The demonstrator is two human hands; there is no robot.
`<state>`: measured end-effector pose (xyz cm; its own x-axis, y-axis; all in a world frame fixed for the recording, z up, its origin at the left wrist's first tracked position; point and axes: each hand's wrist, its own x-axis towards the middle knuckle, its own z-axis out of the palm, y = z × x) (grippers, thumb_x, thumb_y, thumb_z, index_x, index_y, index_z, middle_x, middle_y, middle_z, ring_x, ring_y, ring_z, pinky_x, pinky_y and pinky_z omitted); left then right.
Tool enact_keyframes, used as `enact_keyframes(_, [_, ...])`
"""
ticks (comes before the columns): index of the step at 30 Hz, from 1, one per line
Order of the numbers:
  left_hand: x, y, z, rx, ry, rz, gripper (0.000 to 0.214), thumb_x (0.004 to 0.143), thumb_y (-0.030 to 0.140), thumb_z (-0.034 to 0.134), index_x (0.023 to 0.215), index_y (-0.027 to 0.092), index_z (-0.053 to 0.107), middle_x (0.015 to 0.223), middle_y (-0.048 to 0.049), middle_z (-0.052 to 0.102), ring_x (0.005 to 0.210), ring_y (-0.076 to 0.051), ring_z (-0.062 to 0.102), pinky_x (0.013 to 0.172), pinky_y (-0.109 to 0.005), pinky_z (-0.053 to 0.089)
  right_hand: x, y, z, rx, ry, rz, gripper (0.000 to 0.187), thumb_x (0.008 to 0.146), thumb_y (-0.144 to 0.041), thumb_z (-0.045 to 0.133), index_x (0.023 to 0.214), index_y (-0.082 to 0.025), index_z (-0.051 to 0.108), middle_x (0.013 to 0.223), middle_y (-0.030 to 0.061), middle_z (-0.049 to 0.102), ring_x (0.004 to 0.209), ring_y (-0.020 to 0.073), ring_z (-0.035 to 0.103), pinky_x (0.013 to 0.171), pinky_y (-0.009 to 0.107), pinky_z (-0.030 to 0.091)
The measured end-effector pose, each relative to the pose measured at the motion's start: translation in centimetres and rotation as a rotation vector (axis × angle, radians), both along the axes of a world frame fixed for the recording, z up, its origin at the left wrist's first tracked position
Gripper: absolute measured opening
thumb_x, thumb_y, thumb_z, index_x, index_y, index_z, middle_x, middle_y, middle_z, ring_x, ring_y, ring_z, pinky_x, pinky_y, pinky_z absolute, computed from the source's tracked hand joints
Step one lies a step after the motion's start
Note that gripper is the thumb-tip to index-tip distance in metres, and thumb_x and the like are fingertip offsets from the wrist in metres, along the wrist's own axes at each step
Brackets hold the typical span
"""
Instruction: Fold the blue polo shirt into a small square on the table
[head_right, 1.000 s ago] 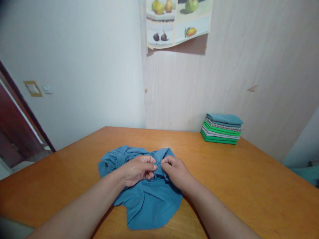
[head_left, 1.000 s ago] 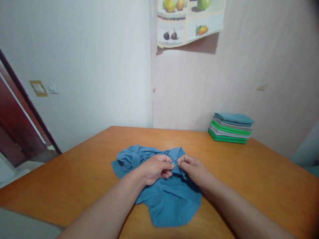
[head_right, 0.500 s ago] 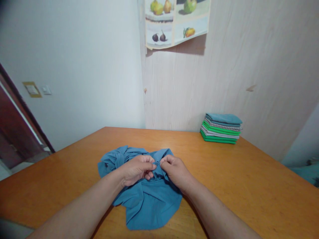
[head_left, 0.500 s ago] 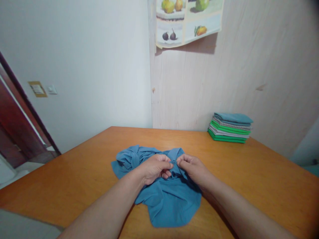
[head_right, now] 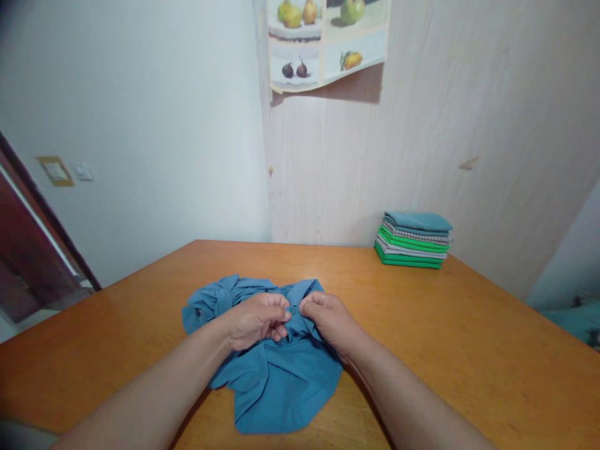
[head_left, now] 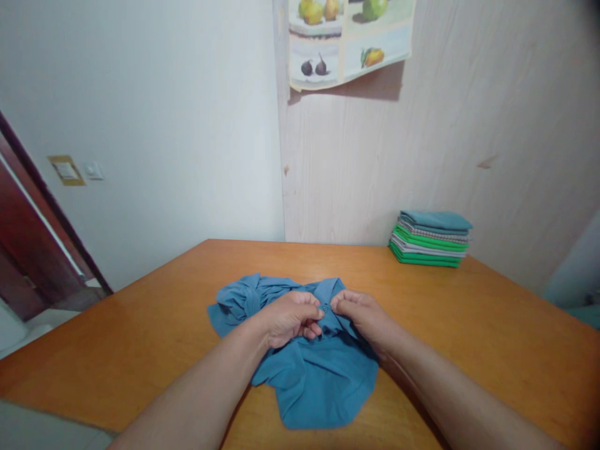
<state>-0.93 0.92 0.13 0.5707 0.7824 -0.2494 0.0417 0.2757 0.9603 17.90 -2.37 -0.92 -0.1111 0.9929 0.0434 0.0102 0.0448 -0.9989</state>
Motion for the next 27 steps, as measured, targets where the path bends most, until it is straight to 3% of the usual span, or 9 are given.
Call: enact_keyframes(27, [-0.03,-0.15,0.09,0.013,-0.029,-0.021,0.031,0.069,0.028,0.08,0.083,0.015,0.056,0.061,-0.0006,0.064,0.055,-0.011,0.063,0.053,-0.019,0.048,0.2,-0.03,-0.08,-0.052,0.068,0.011,0.019,0.075,-0.035,0.066,0.071,-0.018,0.057,0.058,-0.0043,0.053,0.053,0.0097,0.042,0.052,0.024,0.031])
